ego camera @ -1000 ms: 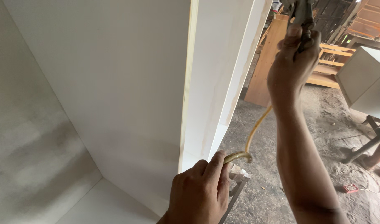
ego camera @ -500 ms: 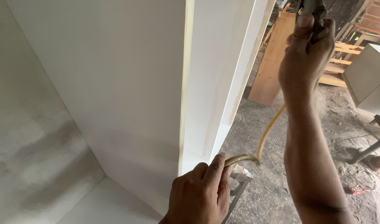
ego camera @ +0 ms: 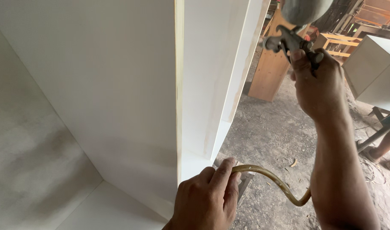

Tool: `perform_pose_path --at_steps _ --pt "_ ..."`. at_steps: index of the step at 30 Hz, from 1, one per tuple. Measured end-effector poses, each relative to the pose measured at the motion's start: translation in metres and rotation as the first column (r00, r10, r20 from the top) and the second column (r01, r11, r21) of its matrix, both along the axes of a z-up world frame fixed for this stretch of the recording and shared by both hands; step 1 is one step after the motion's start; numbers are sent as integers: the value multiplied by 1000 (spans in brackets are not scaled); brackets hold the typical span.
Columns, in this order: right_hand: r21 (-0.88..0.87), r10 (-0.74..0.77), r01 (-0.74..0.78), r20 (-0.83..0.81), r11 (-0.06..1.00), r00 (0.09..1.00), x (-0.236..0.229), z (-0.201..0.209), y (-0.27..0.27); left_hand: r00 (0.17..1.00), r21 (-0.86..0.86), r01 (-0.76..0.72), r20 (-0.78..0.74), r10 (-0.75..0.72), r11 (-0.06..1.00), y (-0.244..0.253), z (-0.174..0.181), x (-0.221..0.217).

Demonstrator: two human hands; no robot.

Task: The person is spray painting the interior panels and front edges of a white wooden cabinet using a spray gun while holding the air hose by hand to manage it.

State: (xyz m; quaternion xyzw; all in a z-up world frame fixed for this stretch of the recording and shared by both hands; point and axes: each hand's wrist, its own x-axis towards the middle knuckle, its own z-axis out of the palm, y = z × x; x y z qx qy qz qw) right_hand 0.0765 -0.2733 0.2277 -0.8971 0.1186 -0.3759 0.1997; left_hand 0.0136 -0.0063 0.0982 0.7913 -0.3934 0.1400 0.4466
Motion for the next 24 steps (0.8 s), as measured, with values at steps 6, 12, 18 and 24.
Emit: perform_pose_path --at_steps 6,12,18,24 --pt "32 167 -180 234 983 958 31 -3 -8 999 -56 38 2 -38 998 -1 -2 -7" --pt "-30 404 -445 479 895 779 79 -5 -20 1000 -36 20 10 -19 999 -3 -9 0" --pt "-92 315 -303 381 949 869 81 -6 -15 999 0 21 -34 -21 1000 -5 -14 1" --pt "-110 272 -251 292 962 917 63 -15 -4 999 -20 23 -25 -24 1000 -3 -13 2"
